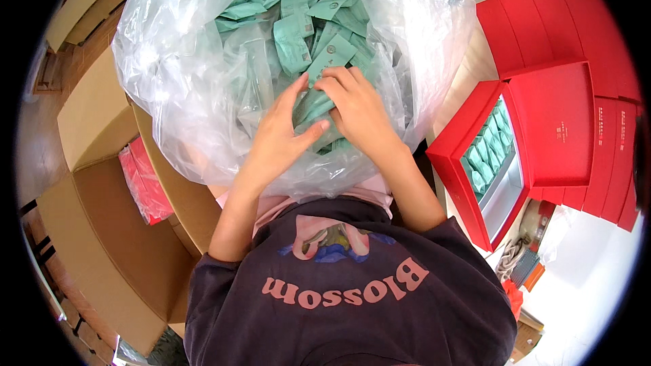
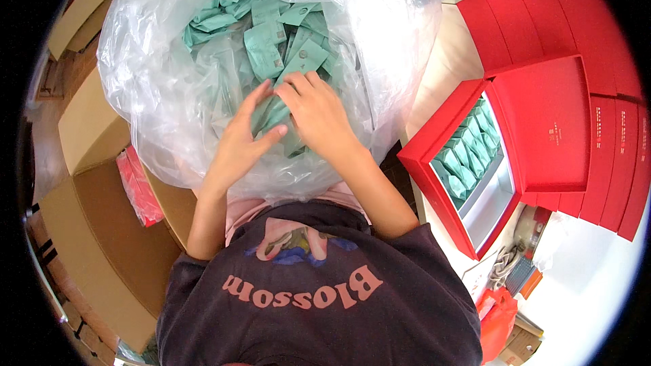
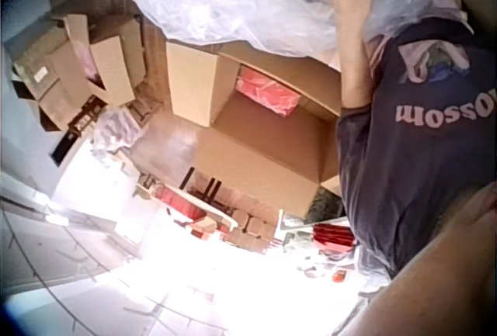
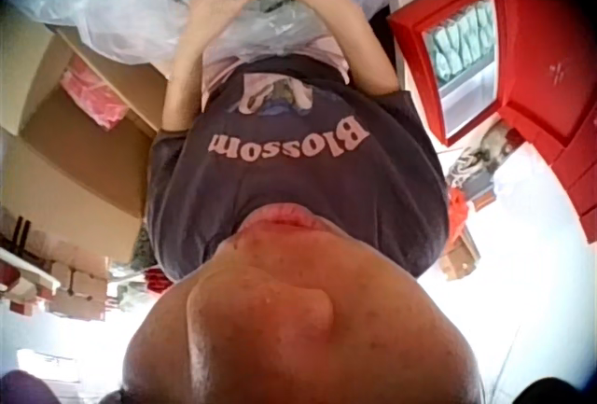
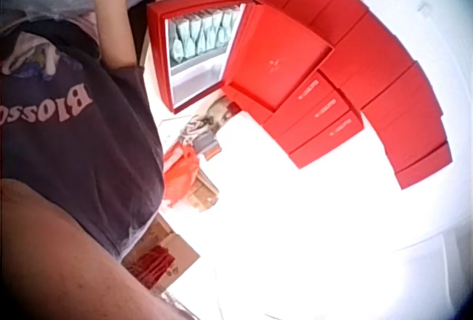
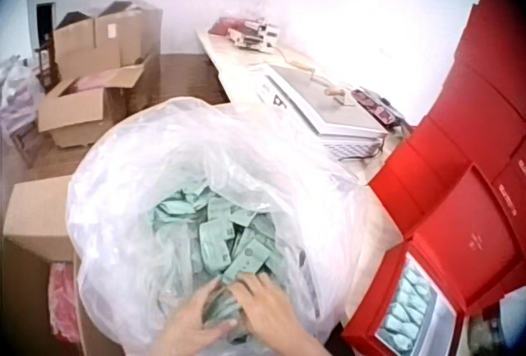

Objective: The person sorts tea packets from a plastic bag, arranges them into red gift boxes, closes the boxes, and stacks them on a table.

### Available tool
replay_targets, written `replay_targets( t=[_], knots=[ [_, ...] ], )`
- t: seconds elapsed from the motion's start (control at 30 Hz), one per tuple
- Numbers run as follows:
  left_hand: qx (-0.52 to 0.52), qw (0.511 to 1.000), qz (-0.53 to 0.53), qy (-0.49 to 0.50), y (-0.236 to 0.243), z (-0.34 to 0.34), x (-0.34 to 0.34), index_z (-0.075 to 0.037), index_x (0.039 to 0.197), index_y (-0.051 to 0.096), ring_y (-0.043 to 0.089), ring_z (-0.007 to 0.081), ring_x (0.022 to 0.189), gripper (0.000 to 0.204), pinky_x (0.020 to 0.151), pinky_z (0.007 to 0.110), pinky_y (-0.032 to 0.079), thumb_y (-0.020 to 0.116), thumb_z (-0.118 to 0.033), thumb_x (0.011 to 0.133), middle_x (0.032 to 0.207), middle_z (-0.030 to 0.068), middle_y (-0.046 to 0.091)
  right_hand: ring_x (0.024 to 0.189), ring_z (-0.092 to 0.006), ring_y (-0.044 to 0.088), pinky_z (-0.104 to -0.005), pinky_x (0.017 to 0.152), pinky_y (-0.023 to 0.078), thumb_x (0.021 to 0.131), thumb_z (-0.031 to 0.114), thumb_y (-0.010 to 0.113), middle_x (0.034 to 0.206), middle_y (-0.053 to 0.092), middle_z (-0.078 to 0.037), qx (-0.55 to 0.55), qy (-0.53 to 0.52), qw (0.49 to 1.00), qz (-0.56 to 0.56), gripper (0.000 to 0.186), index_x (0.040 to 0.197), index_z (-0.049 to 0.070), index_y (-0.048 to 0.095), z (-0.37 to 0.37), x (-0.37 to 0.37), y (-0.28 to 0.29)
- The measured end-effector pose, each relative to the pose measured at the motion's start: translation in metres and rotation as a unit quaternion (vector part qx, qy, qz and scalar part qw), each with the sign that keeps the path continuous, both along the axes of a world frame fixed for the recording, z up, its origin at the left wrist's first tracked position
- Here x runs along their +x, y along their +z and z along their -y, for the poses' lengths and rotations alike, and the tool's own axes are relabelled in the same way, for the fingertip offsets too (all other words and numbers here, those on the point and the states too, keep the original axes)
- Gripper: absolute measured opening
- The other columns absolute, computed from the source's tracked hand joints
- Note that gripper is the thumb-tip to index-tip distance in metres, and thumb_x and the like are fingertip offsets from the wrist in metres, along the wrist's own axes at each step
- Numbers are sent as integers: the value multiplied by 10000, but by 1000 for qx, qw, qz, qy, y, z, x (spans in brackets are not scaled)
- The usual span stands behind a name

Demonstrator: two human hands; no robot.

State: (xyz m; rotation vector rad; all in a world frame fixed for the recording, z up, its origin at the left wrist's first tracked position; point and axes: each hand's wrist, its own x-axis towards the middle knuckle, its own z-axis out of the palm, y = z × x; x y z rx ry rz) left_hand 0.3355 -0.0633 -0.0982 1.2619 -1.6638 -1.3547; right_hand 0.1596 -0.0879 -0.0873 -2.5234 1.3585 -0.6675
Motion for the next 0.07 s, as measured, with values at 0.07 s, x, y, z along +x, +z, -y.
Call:
replay_targets(
  t=[0.07],
  knots=[
    [116, 992, -26, -35, 5, 6, 2, -52, 1455, 240, 278, 322, 1382, 847, 1135, 410, 202, 700, -331, 800, 1499, 132, 295, 955, -297, 531, -386, 804, 475, 667, -14, 606, 1046, 563, -102, 51, 21, 994, 99, 405, 1062, 72, 592, 0, 5, 21]
  ],
)
